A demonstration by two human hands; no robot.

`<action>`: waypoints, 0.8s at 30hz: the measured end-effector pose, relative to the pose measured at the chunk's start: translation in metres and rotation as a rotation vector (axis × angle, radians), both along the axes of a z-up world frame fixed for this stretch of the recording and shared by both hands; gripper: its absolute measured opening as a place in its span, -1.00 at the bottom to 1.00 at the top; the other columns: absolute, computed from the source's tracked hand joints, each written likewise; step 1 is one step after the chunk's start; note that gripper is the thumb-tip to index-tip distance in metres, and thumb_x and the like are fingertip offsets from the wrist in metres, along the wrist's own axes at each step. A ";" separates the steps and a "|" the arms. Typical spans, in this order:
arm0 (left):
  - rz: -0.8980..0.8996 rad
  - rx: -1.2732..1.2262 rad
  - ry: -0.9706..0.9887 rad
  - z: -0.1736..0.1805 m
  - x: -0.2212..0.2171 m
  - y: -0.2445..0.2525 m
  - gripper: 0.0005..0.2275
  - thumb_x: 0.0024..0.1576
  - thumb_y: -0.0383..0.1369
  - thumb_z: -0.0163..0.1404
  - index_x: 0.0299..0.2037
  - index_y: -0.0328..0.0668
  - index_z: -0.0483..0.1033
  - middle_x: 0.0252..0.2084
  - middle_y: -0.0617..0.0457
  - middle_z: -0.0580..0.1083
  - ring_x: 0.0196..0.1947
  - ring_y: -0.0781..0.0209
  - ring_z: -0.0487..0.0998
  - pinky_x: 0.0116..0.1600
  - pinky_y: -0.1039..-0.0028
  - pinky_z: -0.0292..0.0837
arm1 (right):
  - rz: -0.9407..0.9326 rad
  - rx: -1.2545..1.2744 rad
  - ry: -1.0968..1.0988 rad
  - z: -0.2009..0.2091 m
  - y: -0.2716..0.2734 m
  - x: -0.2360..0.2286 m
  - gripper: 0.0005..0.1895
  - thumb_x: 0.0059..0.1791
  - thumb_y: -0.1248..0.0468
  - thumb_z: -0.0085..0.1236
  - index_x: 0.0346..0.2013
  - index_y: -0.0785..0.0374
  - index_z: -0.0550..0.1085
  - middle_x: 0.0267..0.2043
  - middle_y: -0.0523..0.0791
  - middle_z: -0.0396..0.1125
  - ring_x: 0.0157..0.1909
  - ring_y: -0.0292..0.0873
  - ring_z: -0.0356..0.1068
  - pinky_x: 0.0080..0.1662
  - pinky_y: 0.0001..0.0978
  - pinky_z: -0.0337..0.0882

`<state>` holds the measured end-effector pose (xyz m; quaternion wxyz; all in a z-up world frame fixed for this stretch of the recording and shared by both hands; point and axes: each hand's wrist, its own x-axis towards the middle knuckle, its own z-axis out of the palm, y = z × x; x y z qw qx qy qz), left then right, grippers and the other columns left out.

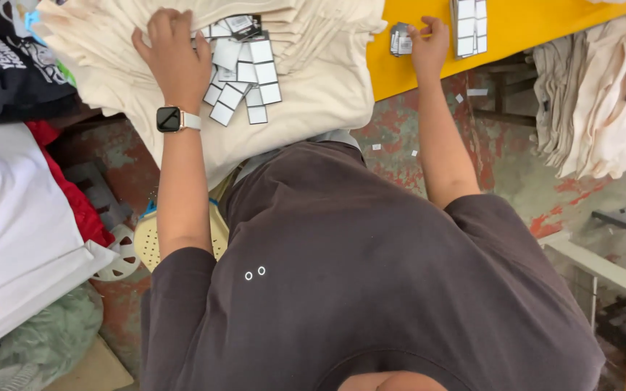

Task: Attaching brand or price tags to the collars of a stack of t-shirts using a tagging gun.

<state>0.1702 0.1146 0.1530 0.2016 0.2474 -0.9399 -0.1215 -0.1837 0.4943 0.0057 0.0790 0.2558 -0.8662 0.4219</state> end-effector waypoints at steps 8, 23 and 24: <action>-0.271 0.090 0.349 0.041 -0.085 0.098 -0.73 0.13 -0.54 0.04 0.05 -0.23 0.52 0.06 -0.03 0.45 0.17 -0.04 0.43 0.20 0.03 0.10 | -0.059 0.025 -0.472 0.002 0.021 -0.012 -0.73 -0.08 0.30 0.52 -0.35 0.08 0.48 -0.31 -0.22 0.40 -0.26 -0.23 0.44 -0.19 -0.32 0.53; -0.056 1.269 0.129 -0.052 -0.247 0.263 -0.90 0.18 -0.40 0.10 -0.29 -0.08 0.41 -0.39 0.07 0.54 -0.46 0.31 0.66 -0.52 0.60 0.47 | 0.033 0.041 -0.344 0.101 0.075 -0.078 -0.79 0.06 0.15 0.34 -0.12 0.14 0.50 -0.10 -0.11 0.43 -0.13 -0.13 0.44 -0.13 -0.28 0.49; -0.056 1.269 0.127 -0.051 -0.251 0.266 -0.90 0.18 -0.40 0.10 -0.29 -0.08 0.41 -0.39 0.07 0.54 -0.46 0.31 0.66 -0.52 0.60 0.47 | 0.033 0.040 -0.345 0.081 0.079 -0.097 -0.79 0.06 0.15 0.34 -0.12 0.14 0.50 -0.10 -0.11 0.43 -0.13 -0.13 0.44 -0.13 -0.28 0.49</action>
